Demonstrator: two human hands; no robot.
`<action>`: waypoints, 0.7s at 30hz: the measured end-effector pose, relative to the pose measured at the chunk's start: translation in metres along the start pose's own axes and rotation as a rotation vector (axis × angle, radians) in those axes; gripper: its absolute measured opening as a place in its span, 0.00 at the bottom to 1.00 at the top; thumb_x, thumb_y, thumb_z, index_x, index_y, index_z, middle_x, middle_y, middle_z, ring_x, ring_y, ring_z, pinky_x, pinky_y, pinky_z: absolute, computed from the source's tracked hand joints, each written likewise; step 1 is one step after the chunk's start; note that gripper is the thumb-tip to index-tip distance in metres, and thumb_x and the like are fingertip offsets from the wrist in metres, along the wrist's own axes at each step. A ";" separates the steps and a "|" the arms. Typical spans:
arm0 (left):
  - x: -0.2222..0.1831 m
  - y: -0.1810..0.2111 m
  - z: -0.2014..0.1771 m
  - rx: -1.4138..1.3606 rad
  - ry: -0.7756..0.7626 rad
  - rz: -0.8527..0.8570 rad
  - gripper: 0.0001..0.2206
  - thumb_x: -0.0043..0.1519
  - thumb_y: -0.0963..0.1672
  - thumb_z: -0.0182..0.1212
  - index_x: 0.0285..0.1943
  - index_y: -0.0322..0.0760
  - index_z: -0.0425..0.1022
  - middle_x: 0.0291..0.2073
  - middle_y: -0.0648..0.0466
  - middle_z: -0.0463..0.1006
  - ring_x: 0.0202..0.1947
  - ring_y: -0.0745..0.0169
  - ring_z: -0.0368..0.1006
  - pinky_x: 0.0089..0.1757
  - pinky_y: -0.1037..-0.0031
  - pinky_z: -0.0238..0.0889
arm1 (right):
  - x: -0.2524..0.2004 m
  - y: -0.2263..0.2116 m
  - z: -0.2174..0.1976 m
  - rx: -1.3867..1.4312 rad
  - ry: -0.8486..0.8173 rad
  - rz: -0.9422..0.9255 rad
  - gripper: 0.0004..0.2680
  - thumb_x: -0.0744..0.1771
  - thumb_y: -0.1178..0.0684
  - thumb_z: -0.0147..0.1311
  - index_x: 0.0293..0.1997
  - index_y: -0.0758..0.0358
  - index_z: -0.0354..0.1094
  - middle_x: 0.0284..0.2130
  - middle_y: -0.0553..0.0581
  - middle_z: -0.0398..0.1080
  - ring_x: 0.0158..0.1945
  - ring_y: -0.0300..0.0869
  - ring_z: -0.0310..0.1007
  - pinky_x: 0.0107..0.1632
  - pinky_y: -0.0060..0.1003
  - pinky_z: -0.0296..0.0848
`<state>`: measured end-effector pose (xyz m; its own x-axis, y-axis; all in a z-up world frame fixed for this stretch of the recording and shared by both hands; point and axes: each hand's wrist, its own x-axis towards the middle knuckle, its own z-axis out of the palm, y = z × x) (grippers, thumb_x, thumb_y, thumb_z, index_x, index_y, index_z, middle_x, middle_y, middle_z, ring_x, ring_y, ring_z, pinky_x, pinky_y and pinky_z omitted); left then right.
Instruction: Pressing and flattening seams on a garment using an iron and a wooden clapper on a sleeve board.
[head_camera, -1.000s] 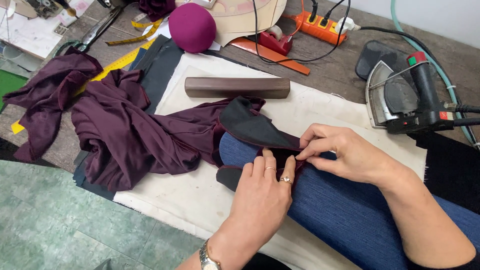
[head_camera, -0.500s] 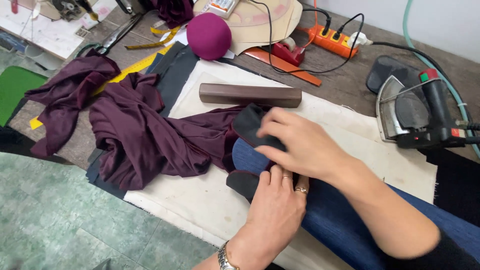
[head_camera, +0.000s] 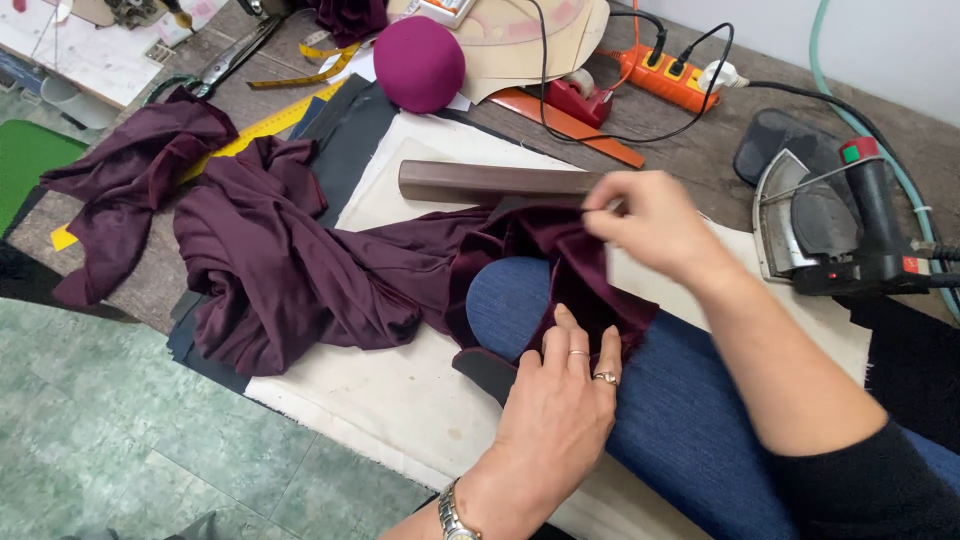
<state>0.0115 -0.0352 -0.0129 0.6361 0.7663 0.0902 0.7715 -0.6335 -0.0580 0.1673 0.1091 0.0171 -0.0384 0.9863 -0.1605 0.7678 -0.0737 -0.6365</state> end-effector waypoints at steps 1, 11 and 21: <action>-0.001 0.000 -0.001 -0.003 0.000 0.004 0.25 0.60 0.44 0.41 0.69 0.41 0.59 0.59 0.22 0.61 0.42 0.47 0.63 0.30 0.69 0.63 | -0.005 0.015 -0.002 -0.001 0.002 0.005 0.04 0.58 0.55 0.53 0.30 0.56 0.73 0.27 0.45 0.74 0.30 0.34 0.67 0.37 0.32 0.64; 0.001 -0.002 -0.001 0.022 -0.004 0.016 0.24 0.61 0.45 0.40 0.69 0.42 0.58 0.58 0.23 0.61 0.42 0.47 0.63 0.32 0.69 0.63 | -0.054 0.033 -0.021 -0.010 0.053 0.057 0.08 0.66 0.51 0.49 0.45 0.58 0.68 0.42 0.50 0.72 0.40 0.40 0.71 0.45 0.36 0.68; -0.002 -0.004 -0.002 0.046 0.042 0.015 0.24 0.60 0.46 0.42 0.68 0.42 0.60 0.58 0.26 0.63 0.41 0.49 0.63 0.31 0.71 0.63 | -0.125 0.013 -0.012 0.020 0.058 -0.619 0.07 0.66 0.63 0.45 0.44 0.67 0.70 0.40 0.56 0.74 0.44 0.44 0.75 0.52 0.35 0.72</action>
<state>0.0071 -0.0341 -0.0107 0.6473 0.7510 0.1305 0.7622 -0.6387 -0.1054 0.1901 -0.0129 0.0378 -0.4374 0.8535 0.2833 0.6024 0.5120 -0.6124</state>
